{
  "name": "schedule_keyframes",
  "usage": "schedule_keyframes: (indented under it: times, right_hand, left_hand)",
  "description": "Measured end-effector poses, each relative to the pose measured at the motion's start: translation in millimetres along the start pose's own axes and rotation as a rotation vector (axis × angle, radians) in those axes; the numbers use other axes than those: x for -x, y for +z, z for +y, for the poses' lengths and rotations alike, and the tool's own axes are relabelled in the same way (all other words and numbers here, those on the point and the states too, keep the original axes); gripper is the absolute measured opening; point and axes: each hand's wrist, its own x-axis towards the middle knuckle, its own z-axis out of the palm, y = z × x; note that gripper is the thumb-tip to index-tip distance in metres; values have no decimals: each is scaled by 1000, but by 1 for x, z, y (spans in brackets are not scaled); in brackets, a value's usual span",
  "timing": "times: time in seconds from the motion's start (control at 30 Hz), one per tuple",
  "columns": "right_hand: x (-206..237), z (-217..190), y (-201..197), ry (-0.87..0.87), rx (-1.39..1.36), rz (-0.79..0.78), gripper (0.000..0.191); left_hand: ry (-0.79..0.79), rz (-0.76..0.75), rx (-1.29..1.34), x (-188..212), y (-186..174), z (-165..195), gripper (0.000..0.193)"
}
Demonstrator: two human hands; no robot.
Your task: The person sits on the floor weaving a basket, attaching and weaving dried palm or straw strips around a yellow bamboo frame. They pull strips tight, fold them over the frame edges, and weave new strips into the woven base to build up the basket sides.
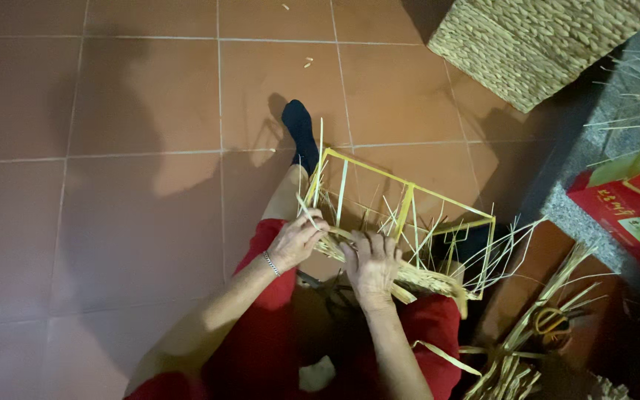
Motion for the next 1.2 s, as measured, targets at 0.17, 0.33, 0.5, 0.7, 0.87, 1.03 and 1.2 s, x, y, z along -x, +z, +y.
schedule_keyframes:
  times: [0.17, 0.33, 0.5, 0.7, 0.87, 1.03, 1.2]
  right_hand:
    - [0, 10, 12, 55, 12, 29, 29]
    - [5, 12, 24, 32, 65, 36, 27]
    - [37, 4, 30, 24, -8, -9, 28]
    - [48, 16, 33, 258, -198, -156, 23]
    - [55, 12, -1, 54, -40, 8, 33]
    - [53, 4, -18, -17, 202, -128, 35]
    - [44, 10, -39, 16, 23, -178, 29]
  left_hand:
    - [-72, -256, -40, -2, -6, -7, 9]
    - [52, -236, -92, -12, 8, -25, 10]
    - [-369, -294, 4, -38, 19, -19, 7]
    - [-646, -417, -34, -61, 4, 10, 48]
    - [-246, -215, -125, -49, 6, 13, 63]
    - [-153, -334, -183, -35, 11, 8, 37]
    - [-189, -335, -79, -33, -5, 25, 43]
